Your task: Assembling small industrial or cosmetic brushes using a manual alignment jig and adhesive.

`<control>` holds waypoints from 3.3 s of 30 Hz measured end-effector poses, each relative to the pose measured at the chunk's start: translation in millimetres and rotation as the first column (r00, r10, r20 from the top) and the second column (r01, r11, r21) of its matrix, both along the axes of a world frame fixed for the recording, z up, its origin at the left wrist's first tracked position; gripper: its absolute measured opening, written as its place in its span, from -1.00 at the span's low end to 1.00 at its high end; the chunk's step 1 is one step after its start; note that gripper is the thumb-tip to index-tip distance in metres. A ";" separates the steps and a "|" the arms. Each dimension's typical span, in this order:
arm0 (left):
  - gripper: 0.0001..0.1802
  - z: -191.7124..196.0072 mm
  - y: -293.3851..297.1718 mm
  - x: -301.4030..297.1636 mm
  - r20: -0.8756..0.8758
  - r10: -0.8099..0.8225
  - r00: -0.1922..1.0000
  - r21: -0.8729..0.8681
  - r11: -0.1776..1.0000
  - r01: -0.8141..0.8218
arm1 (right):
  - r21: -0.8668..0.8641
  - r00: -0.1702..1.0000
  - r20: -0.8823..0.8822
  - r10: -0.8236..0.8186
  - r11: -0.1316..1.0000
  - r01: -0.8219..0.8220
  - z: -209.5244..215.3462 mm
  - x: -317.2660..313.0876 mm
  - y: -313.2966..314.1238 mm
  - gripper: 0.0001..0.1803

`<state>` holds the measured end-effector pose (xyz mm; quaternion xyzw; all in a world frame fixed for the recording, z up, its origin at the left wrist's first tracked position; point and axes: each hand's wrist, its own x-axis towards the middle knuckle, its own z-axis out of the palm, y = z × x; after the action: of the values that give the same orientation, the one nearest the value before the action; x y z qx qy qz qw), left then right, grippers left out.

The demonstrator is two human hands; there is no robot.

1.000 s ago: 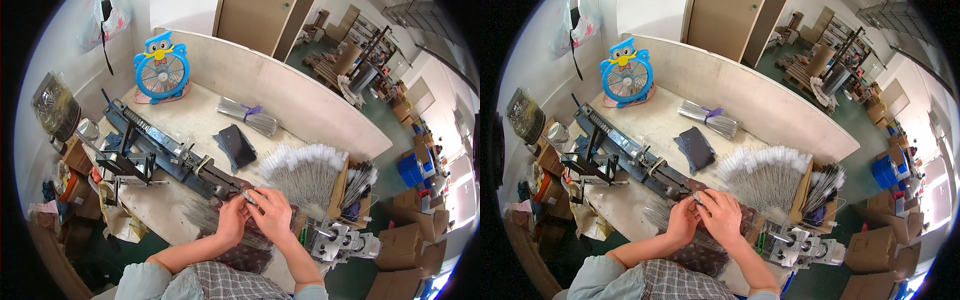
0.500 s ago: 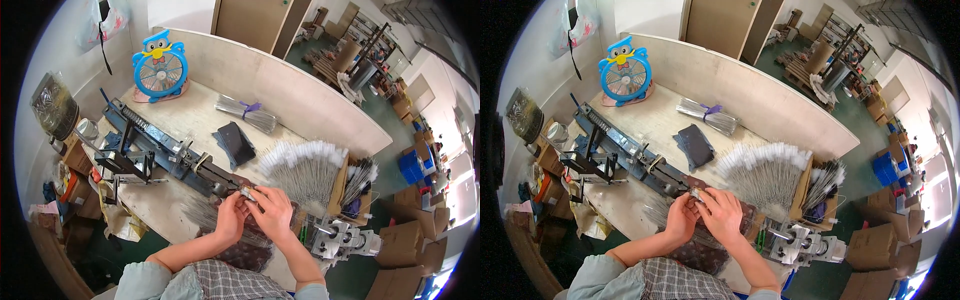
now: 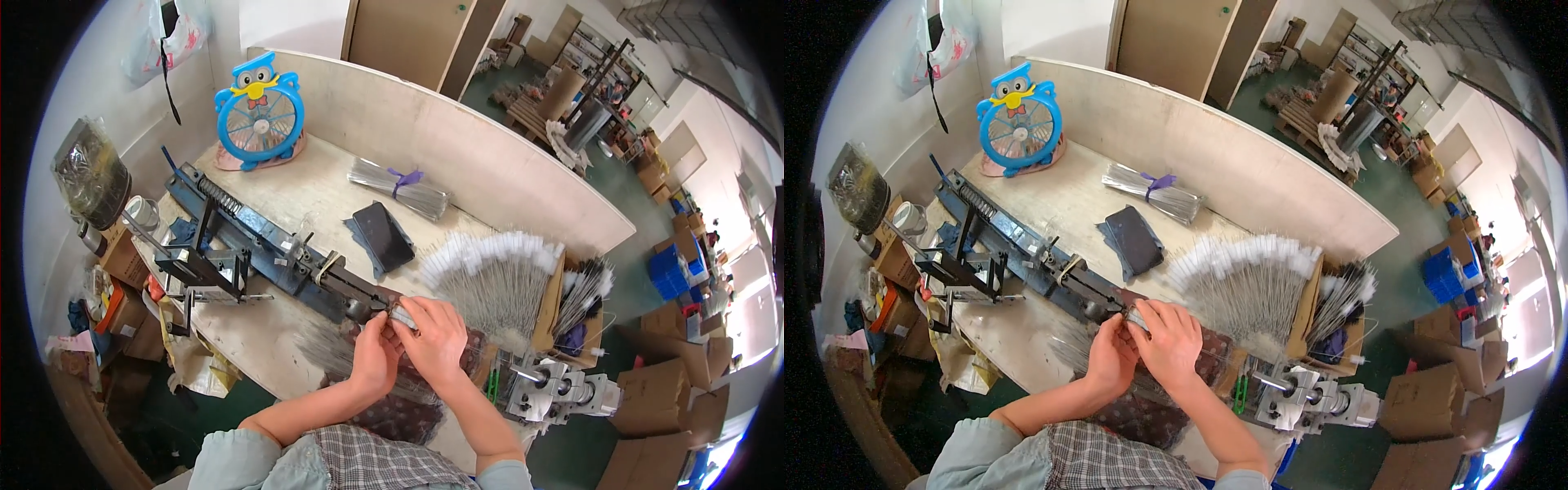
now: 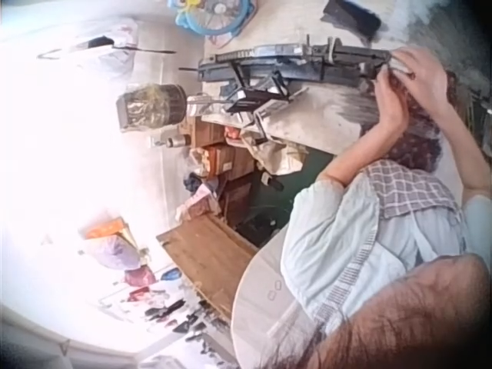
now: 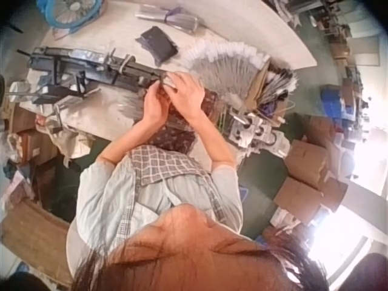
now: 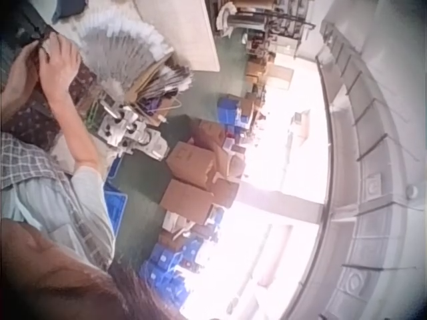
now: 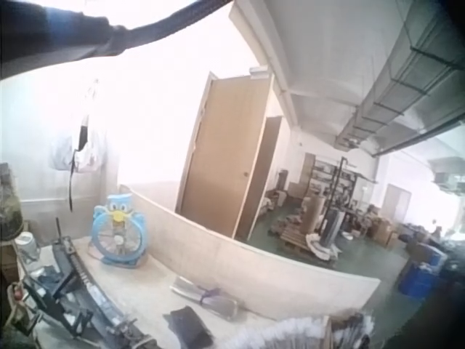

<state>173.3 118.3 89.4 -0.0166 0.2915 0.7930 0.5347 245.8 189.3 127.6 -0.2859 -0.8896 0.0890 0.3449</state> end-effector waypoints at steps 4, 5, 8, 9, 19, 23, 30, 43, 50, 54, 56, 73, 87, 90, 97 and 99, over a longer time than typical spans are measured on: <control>-0.75 3.0 -0.5 0.7 0.022 -0.034 0.999 -0.040 0.999 0.035 | 0.048 1.000 -0.002 -0.011 0.999 0.011 4.0 7.5 -1.9 -0.64; -0.75 1.8 -0.7 0.7 0.003 -0.044 0.999 -0.046 0.998 0.044 | 0.061 1.000 -0.005 0.008 0.998 -0.008 4.2 9.7 -2.0 -0.65; -0.78 6.3 -2.6 2.0 0.008 -0.007 1.000 -0.001 1.000 0.007 | 0.047 0.999 -0.004 -0.050 0.998 0.050 1.7 14.7 -1.8 -0.65; -0.78 7.6 -1.4 1.6 0.007 -0.011 1.000 -0.003 1.000 0.011 | 0.045 0.999 -0.004 -0.054 0.998 0.054 3.0 15.3 -1.1 -0.65; -0.84 16.8 4.0 2.0 -0.140 -0.055 0.989 -0.076 0.996 0.044 | 0.055 0.999 0.005 0.039 0.998 -0.039 3.2 30.5 8.1 -0.71; -0.81 19.3 3.1 0.0 -0.137 -0.066 0.988 -0.114 0.992 0.050 | 0.019 0.998 -0.002 0.063 0.998 -0.063 12.0 33.1 7.4 -0.68; -0.47 17.1 -6.2 -5.8 -0.040 -0.071 0.997 -0.031 0.997 0.070 | 0.044 0.972 0.235 0.003 0.999 -0.014 18.5 52.3 1.8 -0.78; -0.42 16.3 -14.6 -5.6 -0.256 -0.295 0.921 -0.192 0.949 0.250 | -0.067 0.998 0.049 0.028 0.997 -0.025 24.9 69.0 0.4 -0.81; -0.51 -13.4 -71.6 -65.4 -0.413 -0.268 0.870 -0.368 0.923 0.109 | -0.279 0.997 0.058 0.053 0.960 -0.035 -7.6 106.1 -29.1 -0.86; -0.57 -66.5 -137.2 -156.7 -0.119 0.268 0.956 -0.397 0.870 -0.293 | -0.417 0.979 0.170 0.111 0.908 -0.031 -40.3 93.4 -59.2 -0.88; -0.60 -87.6 -190.7 -224.5 0.002 0.425 0.905 -0.336 0.853 -0.400 | -0.421 0.967 0.209 0.144 0.906 -0.044 -52.3 77.4 -68.2 -0.87; -0.59 -60.7 -127.2 -115.9 0.027 0.042 0.999 -0.247 0.968 -0.034 | -0.485 0.923 0.379 -0.069 0.835 0.261 -38.2 121.8 -49.8 -0.85; -0.53 70.6 -44.3 -65.7 0.509 -0.510 0.693 0.298 0.860 0.414 | -0.290 0.848 0.529 -0.035 0.932 0.219 -18.4 135.9 -49.3 -0.80; -0.40 47.4 -72.1 -56.4 0.023 -0.372 0.928 -0.024 0.928 0.372 | -0.202 0.792 0.610 -0.016 0.964 0.175 22.5 145.8 -34.8 -0.81; -0.73 52.4 -3.4 -1.0 -0.826 -0.511 0.238 -0.205 0.665 0.718 | -0.050 0.939 0.182 -0.290 0.951 0.304 63.5 166.2 20.9 -0.81; -0.81 46.8 22.6 28.0 -0.976 -0.216 -0.011 -0.184 0.798 0.574 | -0.092 0.956 0.147 -0.253 0.959 0.268 57.0 155.4 25.3 -0.82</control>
<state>201.3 140.9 136.2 0.6616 0.4450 0.4444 0.4084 401.2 214.6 184.6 -0.4249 -0.8588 0.0726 0.2769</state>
